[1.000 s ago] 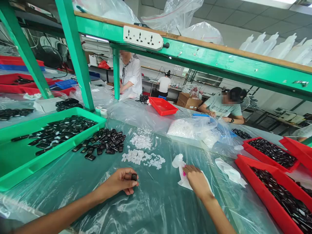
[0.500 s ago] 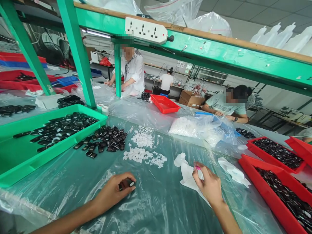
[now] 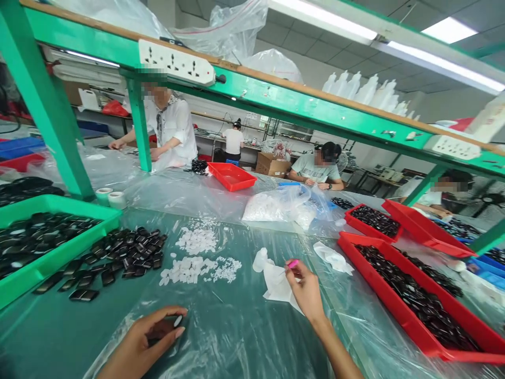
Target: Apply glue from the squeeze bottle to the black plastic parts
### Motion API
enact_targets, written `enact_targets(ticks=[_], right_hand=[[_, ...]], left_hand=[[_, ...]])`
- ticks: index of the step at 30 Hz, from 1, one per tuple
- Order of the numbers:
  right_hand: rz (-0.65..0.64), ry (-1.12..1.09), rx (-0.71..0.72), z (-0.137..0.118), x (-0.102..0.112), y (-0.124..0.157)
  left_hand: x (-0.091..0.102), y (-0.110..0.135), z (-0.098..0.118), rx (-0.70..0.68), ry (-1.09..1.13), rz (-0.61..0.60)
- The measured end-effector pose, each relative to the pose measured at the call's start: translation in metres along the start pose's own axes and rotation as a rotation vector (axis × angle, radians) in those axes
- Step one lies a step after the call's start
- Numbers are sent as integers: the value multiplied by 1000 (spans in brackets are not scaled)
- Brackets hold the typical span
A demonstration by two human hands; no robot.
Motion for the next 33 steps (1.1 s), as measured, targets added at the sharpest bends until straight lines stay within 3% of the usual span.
enact_targets(ticks=[5,9,13,15,18,22,28,33], right_hand=[[-101,140,3,-12,2,11],[-173,142,34,-54,0,15],[-434,-123,29,-106,-32,32],[-485,-335,-15,-125,-52,46],[-383,-546,-8,-137,-75,68],[-247,-690,64,-133,-86,91],[-187,-757,102,-133,-88,101],[-218,-725,112,-135,-92,102]], left_hand=[[-1,-5,-10,-63,-42,51],[1,-3,-6,-131,-115,118],[3,1,8,-237,-157,142],[4,3,12,-272,-172,153],[4,5,14,-271,-162,134],[3,8,15,-298,-170,131],[3,11,16,-342,-200,127],[4,13,16,-354,-197,133]])
Point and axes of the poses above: each hand's wrist, its own y-axis away from the middle knuckle, its own x-axis out of the back of the hand, z = x × y, the point moved 3 cm from there along -y, towards the middle knuckle, and after that the axes turned 12 degrees about z, right-handed, at the moved point
